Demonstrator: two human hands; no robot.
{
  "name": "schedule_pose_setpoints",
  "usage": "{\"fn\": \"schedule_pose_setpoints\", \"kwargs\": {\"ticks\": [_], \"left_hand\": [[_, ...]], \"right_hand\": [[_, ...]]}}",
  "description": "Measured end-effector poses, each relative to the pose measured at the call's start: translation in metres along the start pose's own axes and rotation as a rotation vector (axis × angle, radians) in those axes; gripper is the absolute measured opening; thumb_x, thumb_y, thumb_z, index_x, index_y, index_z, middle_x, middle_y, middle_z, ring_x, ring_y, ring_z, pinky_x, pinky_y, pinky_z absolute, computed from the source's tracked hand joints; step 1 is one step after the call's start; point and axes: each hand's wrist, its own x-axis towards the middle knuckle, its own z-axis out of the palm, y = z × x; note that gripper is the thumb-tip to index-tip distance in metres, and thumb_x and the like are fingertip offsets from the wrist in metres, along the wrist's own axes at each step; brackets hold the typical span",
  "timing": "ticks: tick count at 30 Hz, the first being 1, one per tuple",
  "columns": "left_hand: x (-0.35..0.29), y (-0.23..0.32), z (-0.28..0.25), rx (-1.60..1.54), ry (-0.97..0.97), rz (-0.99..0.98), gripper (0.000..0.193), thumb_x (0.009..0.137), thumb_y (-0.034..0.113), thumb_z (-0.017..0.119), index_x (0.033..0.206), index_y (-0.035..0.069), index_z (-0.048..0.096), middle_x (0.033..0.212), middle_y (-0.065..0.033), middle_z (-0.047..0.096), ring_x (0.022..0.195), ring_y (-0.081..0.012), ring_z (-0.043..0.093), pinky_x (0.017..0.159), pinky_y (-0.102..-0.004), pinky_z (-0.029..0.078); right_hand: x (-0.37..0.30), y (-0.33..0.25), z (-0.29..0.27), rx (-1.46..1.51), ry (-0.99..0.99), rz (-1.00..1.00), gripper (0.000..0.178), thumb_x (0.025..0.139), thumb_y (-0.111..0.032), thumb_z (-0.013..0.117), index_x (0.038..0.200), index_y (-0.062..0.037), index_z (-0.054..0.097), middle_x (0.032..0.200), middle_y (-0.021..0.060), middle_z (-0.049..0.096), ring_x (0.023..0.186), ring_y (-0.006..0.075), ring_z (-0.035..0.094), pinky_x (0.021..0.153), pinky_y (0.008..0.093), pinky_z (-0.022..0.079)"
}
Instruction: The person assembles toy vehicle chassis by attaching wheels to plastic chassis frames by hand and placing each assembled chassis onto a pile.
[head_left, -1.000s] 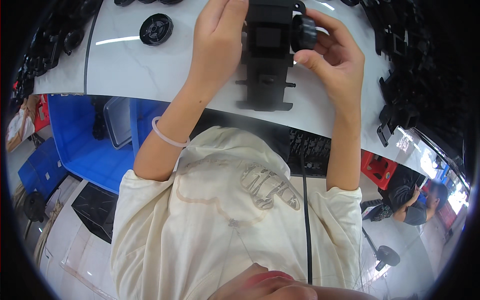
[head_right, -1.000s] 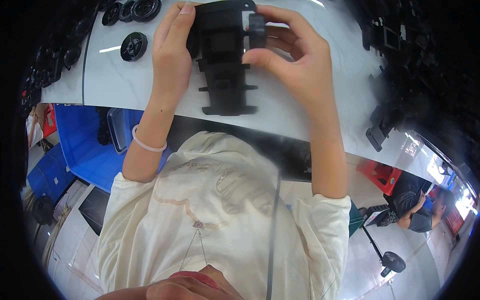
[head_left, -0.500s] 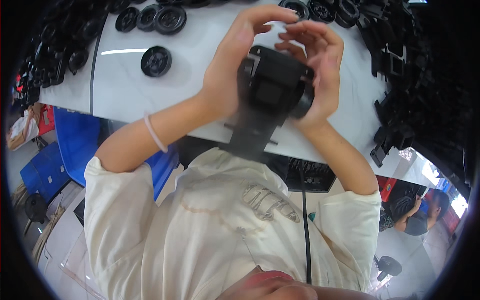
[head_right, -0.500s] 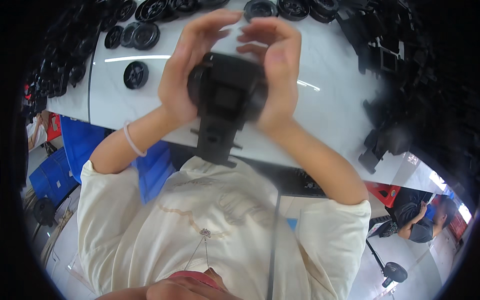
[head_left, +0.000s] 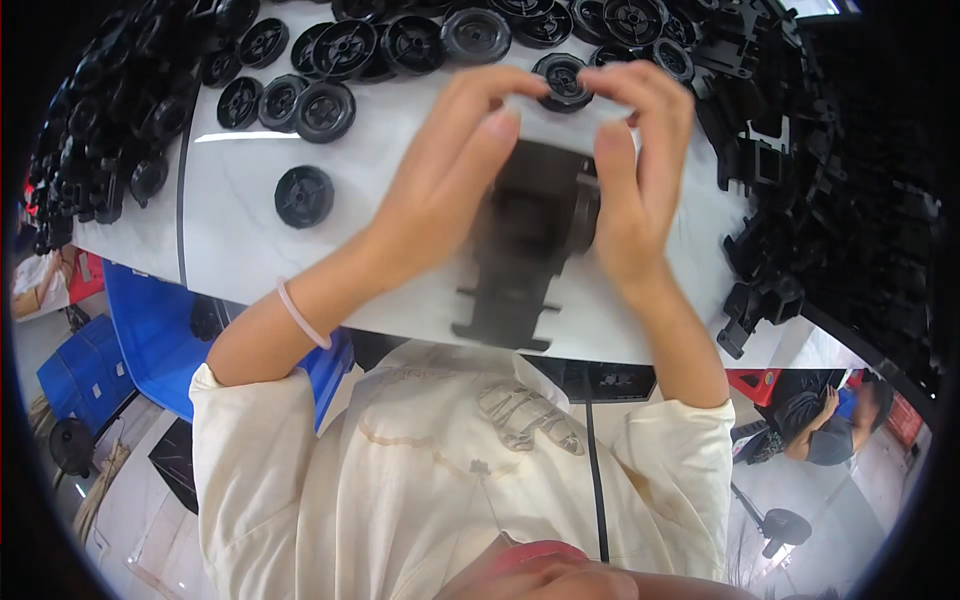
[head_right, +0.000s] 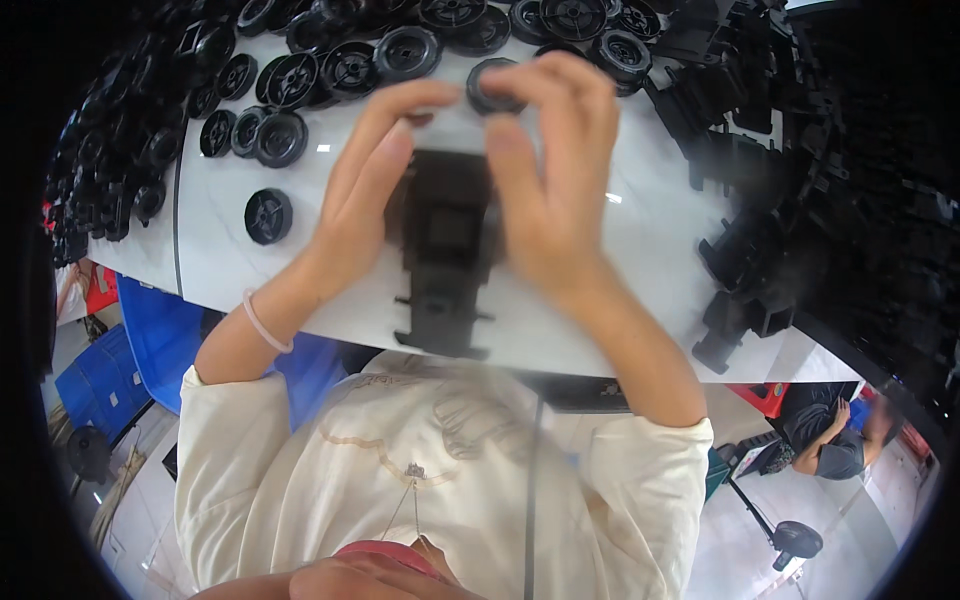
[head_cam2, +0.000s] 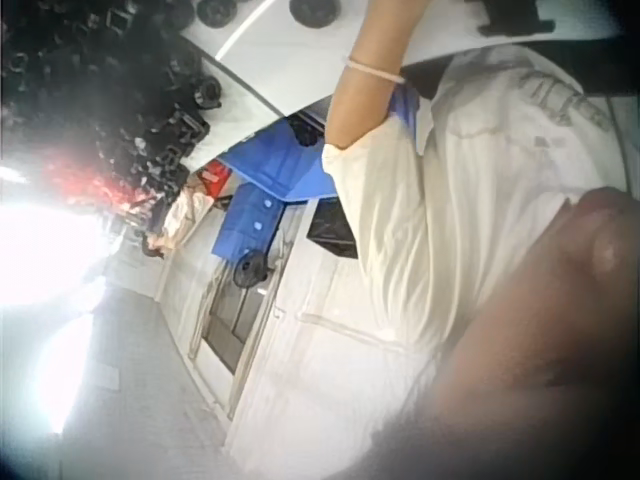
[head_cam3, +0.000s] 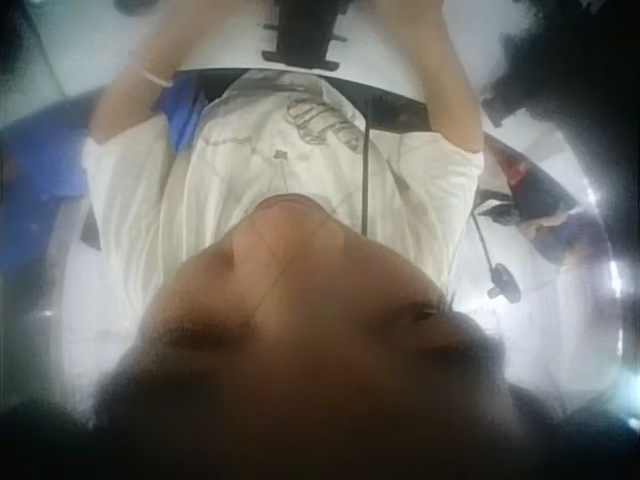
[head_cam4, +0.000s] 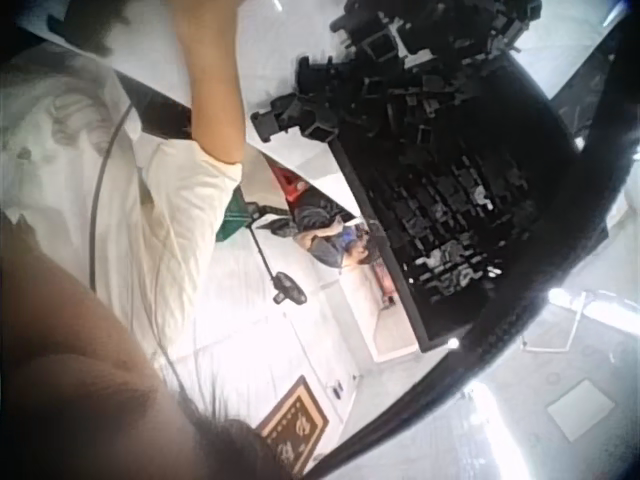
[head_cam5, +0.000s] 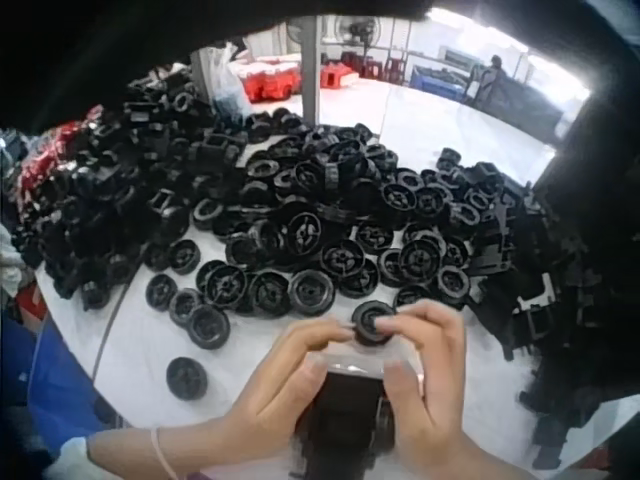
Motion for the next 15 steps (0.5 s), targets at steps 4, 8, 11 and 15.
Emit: {"fn": "schedule_pose_setpoints", "kwargs": {"ticks": [4, 8, 11, 15], "left_hand": [[0.026, 0.004, -0.037, 0.811, 0.134, 0.608, 0.018, 0.092, 0.015, 0.056, 0.104, 0.004, 0.06, 0.093, -0.0034, 0.059, 0.085, -0.0154, 0.057, 0.077, -0.03, 0.044], [0.055, -0.027, -0.049, 0.807, 0.068, 0.94, 0.033, 0.084, 0.009, 0.059, 0.117, 0.011, 0.055, 0.12, -0.018, 0.053, 0.108, -0.0338, 0.053, 0.095, -0.0406, 0.043], [0.063, -0.006, -0.044, 1.109, -0.129, 0.55, 0.029, 0.084, 0.012, 0.061, 0.112, 0.01, 0.056, 0.115, -0.0159, 0.054, 0.107, -0.033, 0.053, 0.093, -0.0393, 0.044], [0.06, 0.013, -0.045, 1.014, -0.075, 0.498, 0.031, 0.08, 0.013, 0.066, 0.109, 0.008, 0.056, 0.102, -0.014, 0.054, 0.096, -0.0321, 0.055, 0.082, -0.0377, 0.048]], "right_hand": [[0.028, 0.018, -0.026, -0.283, -0.201, -0.105, 0.048, 0.075, 0.008, 0.047, 0.115, -0.0128, 0.063, 0.121, 0.0089, 0.06, 0.109, 0.0294, 0.055, 0.096, 0.0384, 0.041], [0.033, 0.024, -0.022, -0.321, -0.397, -0.241, 0.044, 0.078, 0.007, 0.05, 0.113, -0.0159, 0.065, 0.128, 0.009, 0.056, 0.115, 0.0297, 0.053, 0.097, 0.0383, 0.042], [0.039, 0.034, -0.017, -0.494, -0.474, -0.341, 0.035, 0.076, 0.002, 0.059, 0.104, -0.0173, 0.066, 0.129, 0.0058, 0.056, 0.11, 0.0284, 0.054, 0.096, 0.0379, 0.044], [0.039, 0.027, -0.024, -0.517, -0.444, -0.304, 0.031, 0.075, -0.003, 0.062, 0.104, -0.0149, 0.064, 0.114, 0.0043, 0.061, 0.101, 0.0267, 0.055, 0.087, 0.0348, 0.048]]}}
